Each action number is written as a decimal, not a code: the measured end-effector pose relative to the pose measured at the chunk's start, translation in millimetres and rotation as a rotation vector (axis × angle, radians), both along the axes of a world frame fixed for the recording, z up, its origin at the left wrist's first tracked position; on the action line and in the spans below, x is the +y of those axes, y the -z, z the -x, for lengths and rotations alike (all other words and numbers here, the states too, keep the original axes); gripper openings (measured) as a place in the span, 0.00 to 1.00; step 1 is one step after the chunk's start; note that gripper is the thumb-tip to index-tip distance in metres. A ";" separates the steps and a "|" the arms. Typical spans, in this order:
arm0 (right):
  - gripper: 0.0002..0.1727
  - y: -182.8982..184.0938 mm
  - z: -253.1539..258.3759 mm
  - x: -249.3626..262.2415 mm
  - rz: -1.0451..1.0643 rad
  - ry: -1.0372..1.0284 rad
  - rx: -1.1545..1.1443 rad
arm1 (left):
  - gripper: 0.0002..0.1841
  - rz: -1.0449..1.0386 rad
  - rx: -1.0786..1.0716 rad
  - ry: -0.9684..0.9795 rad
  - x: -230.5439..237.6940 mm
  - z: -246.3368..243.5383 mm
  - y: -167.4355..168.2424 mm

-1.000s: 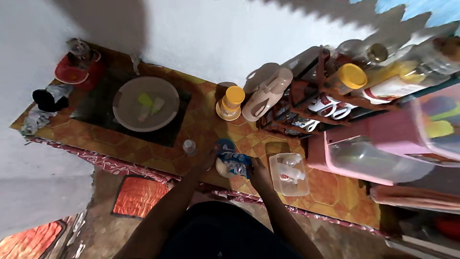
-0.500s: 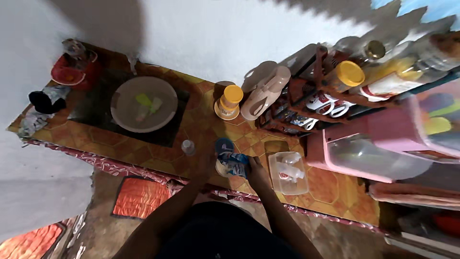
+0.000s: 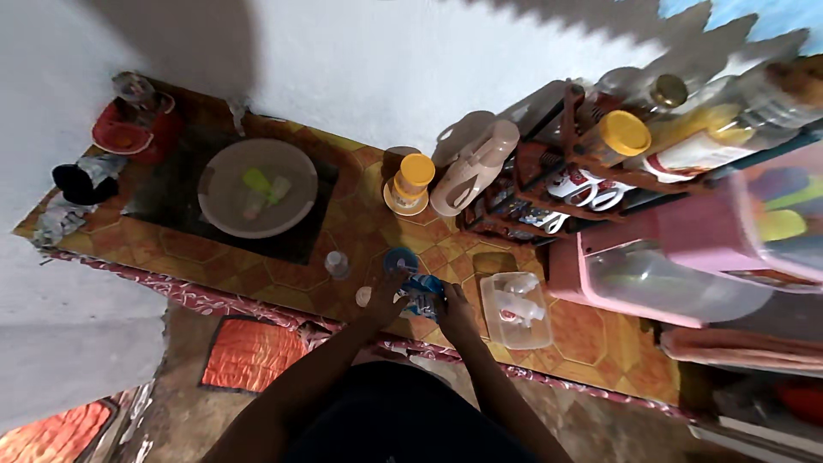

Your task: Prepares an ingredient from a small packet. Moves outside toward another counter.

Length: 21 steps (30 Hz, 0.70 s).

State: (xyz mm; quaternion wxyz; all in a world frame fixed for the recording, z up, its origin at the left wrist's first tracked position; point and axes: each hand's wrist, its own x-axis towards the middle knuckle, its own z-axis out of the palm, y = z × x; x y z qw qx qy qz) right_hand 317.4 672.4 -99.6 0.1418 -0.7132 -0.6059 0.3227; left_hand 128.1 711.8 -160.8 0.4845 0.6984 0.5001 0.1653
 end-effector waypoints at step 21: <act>0.31 11.2 -10.8 -14.4 -0.044 -0.014 0.081 | 0.27 -0.009 -0.016 -0.259 27.5 21.2 -18.0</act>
